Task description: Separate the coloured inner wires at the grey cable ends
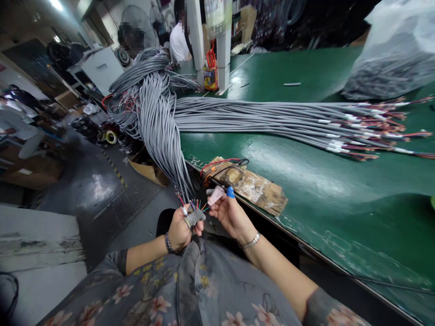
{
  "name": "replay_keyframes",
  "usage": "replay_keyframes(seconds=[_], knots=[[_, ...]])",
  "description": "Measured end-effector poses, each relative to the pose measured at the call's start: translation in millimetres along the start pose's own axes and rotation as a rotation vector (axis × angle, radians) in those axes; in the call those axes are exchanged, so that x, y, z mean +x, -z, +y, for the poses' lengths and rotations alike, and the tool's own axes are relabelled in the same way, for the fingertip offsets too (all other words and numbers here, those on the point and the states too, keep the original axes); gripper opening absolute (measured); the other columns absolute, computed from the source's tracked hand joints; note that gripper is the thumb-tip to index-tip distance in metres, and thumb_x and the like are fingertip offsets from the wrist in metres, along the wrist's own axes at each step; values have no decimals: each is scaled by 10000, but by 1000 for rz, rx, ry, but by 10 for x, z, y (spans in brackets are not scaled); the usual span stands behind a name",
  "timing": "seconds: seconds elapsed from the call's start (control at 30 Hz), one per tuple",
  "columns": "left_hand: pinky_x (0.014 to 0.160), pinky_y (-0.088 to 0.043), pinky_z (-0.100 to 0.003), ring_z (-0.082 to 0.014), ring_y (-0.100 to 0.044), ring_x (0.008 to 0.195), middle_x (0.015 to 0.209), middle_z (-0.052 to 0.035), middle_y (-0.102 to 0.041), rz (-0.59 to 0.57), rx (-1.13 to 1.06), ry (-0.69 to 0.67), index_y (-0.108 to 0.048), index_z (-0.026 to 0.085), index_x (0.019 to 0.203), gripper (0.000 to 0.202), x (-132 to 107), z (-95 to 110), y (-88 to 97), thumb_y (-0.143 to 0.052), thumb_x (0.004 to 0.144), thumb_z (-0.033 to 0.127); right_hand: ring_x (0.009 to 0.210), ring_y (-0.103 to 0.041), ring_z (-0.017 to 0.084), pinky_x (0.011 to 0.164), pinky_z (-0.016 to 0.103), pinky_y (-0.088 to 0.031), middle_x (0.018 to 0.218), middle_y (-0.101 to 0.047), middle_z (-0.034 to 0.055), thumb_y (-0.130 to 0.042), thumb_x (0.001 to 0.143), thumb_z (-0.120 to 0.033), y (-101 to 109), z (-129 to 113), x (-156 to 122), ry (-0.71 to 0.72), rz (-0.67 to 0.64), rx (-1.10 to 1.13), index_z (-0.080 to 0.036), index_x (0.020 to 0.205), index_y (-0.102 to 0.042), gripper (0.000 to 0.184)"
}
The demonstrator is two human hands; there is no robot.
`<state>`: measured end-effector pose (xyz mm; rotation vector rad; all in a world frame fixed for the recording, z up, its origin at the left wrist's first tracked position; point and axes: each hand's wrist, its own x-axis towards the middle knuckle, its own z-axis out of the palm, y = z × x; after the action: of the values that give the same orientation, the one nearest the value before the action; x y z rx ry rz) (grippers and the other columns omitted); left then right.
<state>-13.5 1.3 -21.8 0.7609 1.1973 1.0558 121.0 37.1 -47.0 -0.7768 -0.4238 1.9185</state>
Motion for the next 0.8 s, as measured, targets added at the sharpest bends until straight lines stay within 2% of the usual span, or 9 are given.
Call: replay_keyframes(seconds=[0.13, 0.3, 0.43, 0.67, 0.8], knots=[[313, -302, -176, -76, -469, 301, 420, 15, -570, 68, -18, -60, -541, 158, 597, 436, 17, 4, 17, -740, 545, 542, 562, -520, 104, 511, 204, -469, 657, -635, -11, -804, 561, -545, -34, -21, -24, 95, 34, -58, -219, 719, -712, 374], [323, -303, -166, -72, -482, 310, 438, 17, -581, 87, 8, -93, -542, 157, 619, 391, 64, -29, 5, -738, 592, 494, 539, -484, 88, 491, 192, -447, 618, -587, -21, -782, 593, -555, -65, -31, -61, 131, 31, -101, -196, 666, -682, 380], [322, -320, -173, -79, -485, 310, 431, 28, -565, 79, 10, -76, -529, 162, 615, 408, 72, -39, -16, -750, 572, 502, 539, -480, 87, 494, 193, -445, 610, -583, -20, -783, 596, -547, -84, -34, -75, 136, 39, -99, -191, 653, -683, 373], [316, -319, -173, -75, -471, 305, 419, 35, -546, 61, 16, -32, -513, 163, 612, 458, 72, -39, -38, -759, 538, 543, 629, -567, 128, 552, 223, -481, 706, -679, 12, -781, 606, -516, -103, -1, -43, 134, 128, -54, -209, 704, -714, 329], [316, -314, -173, -72, -467, 307, 421, 33, -546, 44, 26, -18, -508, 163, 608, 464, 69, -47, -37, -752, 543, 552, 653, -583, 145, 568, 240, -485, 709, -686, 13, -774, 634, -473, -103, 3, -43, 141, 142, -55, -216, 701, -711, 273]])
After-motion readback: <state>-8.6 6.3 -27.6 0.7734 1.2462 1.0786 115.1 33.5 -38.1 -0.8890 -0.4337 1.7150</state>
